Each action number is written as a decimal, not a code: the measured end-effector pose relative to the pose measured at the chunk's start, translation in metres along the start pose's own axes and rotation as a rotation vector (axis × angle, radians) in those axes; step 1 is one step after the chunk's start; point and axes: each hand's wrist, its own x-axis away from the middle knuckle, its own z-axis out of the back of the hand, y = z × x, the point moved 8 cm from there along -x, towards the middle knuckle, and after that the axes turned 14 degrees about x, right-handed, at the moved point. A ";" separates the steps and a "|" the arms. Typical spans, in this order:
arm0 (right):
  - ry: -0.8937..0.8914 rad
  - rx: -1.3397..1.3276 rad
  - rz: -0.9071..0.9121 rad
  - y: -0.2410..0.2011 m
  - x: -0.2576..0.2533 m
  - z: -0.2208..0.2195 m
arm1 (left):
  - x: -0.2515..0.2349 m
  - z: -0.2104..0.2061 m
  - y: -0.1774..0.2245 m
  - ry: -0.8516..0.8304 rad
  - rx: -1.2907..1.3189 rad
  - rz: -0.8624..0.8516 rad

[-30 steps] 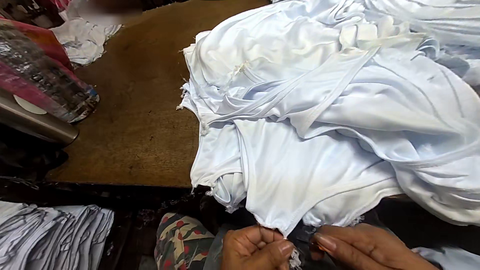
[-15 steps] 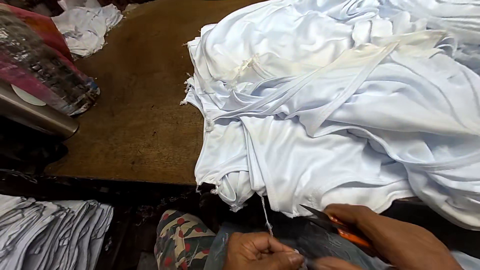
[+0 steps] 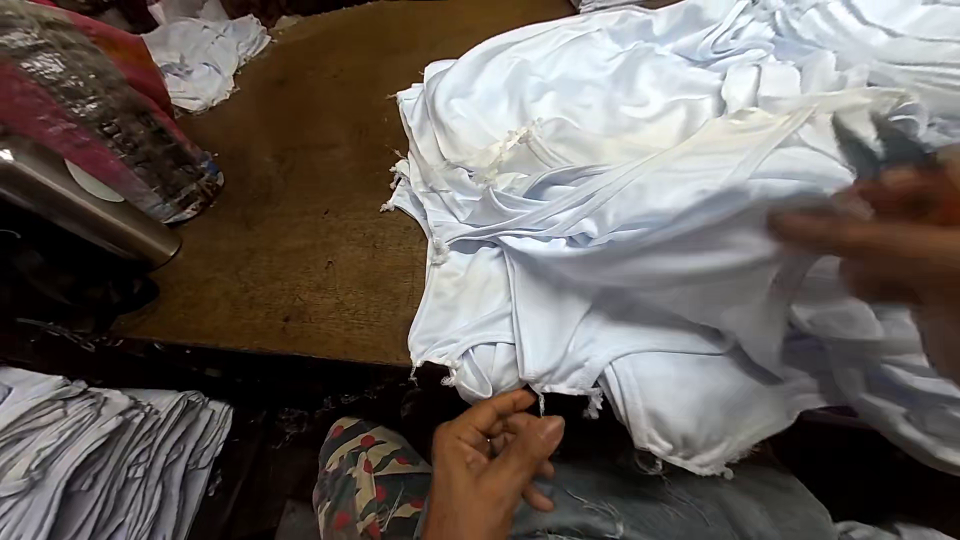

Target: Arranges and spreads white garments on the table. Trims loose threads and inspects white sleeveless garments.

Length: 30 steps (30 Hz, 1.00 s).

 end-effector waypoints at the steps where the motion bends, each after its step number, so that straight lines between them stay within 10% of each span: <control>1: 0.072 0.205 -0.004 0.014 -0.010 0.006 | -0.006 -0.003 -0.003 0.022 0.007 0.025; 7: 0.039 0.431 0.301 -0.027 0.028 -0.031 | -0.023 -0.007 -0.014 0.111 0.082 0.057; 14: -0.758 -0.353 0.065 -0.024 0.132 -0.098 | 0.002 0.003 0.002 -0.070 -0.072 -0.134; 30: -0.661 -0.258 -0.096 -0.020 0.140 -0.129 | 0.016 0.007 -0.001 -0.116 -0.018 -0.157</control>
